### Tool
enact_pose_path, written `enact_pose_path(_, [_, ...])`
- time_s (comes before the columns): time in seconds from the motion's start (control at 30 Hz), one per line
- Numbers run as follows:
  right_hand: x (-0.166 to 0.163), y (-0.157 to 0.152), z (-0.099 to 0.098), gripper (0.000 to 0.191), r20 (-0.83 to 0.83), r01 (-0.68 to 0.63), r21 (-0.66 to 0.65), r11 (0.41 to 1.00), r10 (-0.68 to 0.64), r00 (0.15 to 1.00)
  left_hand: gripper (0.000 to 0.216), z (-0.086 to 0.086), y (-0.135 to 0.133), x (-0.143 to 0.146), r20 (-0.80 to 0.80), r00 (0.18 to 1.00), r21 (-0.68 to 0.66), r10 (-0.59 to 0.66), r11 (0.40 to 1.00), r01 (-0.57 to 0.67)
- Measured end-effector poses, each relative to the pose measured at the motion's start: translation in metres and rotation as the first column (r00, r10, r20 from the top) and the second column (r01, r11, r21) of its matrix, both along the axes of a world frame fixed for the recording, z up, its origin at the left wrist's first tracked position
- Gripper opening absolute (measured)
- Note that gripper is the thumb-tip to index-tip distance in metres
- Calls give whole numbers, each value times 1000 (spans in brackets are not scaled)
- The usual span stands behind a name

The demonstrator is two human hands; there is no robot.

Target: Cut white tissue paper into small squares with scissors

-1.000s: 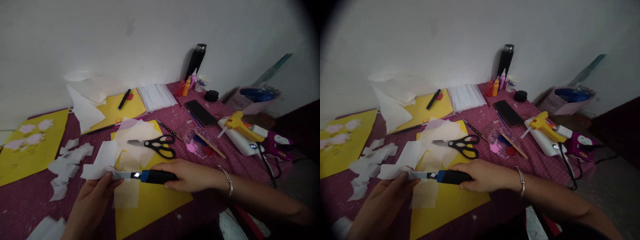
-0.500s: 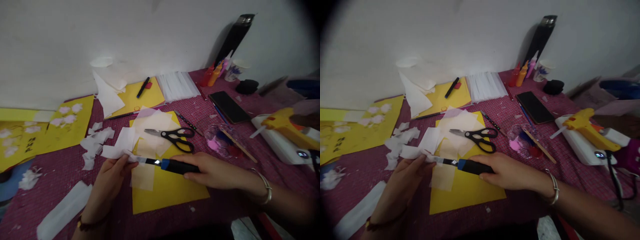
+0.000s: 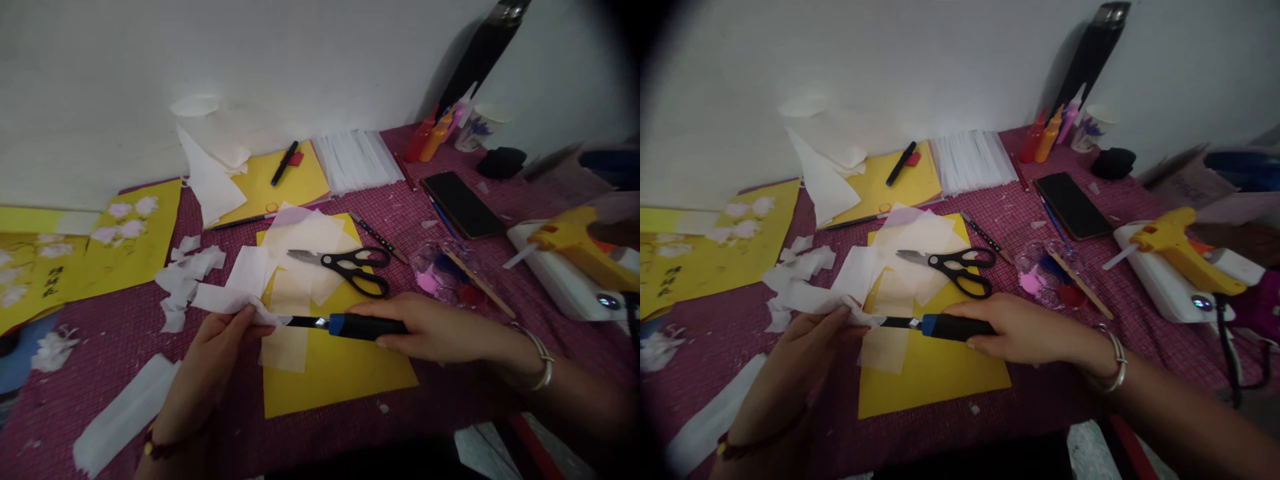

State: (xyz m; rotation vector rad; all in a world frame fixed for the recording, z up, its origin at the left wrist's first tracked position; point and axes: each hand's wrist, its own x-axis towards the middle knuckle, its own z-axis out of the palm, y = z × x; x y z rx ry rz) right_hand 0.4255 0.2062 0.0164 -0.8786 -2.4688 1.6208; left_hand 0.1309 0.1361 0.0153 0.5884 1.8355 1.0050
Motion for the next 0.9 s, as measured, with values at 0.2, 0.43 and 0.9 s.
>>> enact_pose_path(0.2, [1, 1, -1, 52, 13, -8, -11, 1000, 8, 1000, 20, -3, -3, -8, -50, 995, 33, -83, 996, 85])
enact_pose_path(0.43, [-1, 0, -2, 53, -16, 16, -27, 1000, -16, 1000, 26, -4, 2, 7, 193, 977, 73, 93, 991, -109])
enact_pose_path(0.9, [-2, -1, 0, 50, -65, 46, -42, 998, -49, 997, 22, -5, 4, 15, 192, 980, 141, -59, 989, 32])
